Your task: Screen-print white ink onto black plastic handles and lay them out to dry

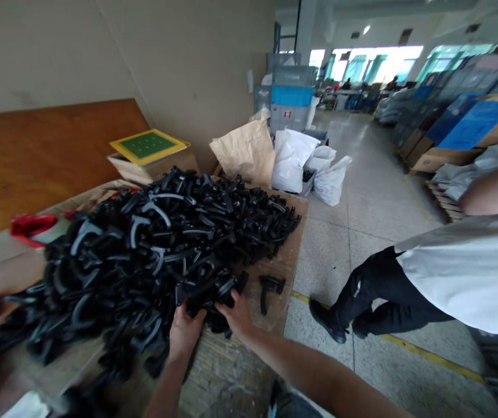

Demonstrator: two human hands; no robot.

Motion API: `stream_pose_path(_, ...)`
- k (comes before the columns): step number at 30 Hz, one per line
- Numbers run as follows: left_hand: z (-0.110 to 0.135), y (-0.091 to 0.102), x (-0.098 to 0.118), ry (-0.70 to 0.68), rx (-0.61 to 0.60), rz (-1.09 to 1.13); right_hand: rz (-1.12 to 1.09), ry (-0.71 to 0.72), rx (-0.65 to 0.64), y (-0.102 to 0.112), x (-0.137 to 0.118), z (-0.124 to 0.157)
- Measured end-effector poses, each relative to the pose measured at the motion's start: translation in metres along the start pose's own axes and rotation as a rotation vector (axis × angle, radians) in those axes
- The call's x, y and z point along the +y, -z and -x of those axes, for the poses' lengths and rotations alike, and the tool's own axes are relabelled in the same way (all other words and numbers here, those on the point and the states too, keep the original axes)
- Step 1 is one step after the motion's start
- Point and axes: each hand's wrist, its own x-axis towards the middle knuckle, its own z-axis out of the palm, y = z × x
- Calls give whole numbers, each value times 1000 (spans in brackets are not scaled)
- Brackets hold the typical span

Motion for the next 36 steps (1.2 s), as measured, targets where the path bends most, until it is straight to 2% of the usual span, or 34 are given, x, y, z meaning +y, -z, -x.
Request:
stream_pose_path(3, 19, 21, -28, 95, 24, -49, 216, 112, -139, -15, -6, 12)
stream_pose_path(5, 28, 34, -47, 146, 46, -106, 315, 260, -314, -19, -10, 18)
stream_pose_path(7, 35, 44, -63, 205, 31, -157, 338, 428, -484, -9, -10, 19)
stream_pose_path(8, 38, 49, -69, 232, 17, -174, 316, 512, -518, 2, -7, 17)
stream_pose_path(9, 40, 52, -74, 251, 14, -188, 287, 588, -493, 17, 0, 13)
stream_pose_path(10, 42, 56, -77, 252, 30, -203, 254, 648, -409, 35, 9, 6)
stream_pose_path(12, 44, 61, -77, 225, 130, -237, 281, 662, -68, 72, 36, -13)
stream_pose_path(14, 41, 64, -71, 198, 265, -252, 386, 516, 277, 96, 68, -35)
stream_pose_path(15, 36, 65, -67, 183, 320, -244, 432, 444, 367, 99, 82, -44)
stream_pose_path(16, 30, 65, -63, 167, 359, -228, 467, 399, 403, 96, 93, -50)
stream_pose_path(17, 22, 64, -60, 143, 383, -207, 488, 380, 390, 85, 101, -53)
stream_pose_path(19, 4, 60, -56, 64, 404, -161, 493, 409, 284, 49, 106, -51)
stream_pose_path(22, -20, 48, -56, -67, 411, -131, 466, 467, 169, -7, 99, -35)
stream_pose_path(23, -26, 43, -58, -107, 396, -137, 461, 473, 160, -19, 97, -30)
stream_pose_path(25, -31, 30, -62, -154, 341, -168, 452, 483, 142, -26, 96, -23)
stream_pose_path(28, -28, 15, -68, -164, 273, -231, 447, 534, 55, -8, 97, -22)
stream_pose_path(31, -24, 15, -70, -166, 271, -209, 432, 620, 10, 21, 80, -33)
stream_pose_path(33, -27, 27, -68, -162, 330, -147, 382, 713, 53, 34, 49, -49)
stream_pose_path(36, -47, 64, -62, -149, 536, -68, 280, 873, 148, 41, -20, -91)
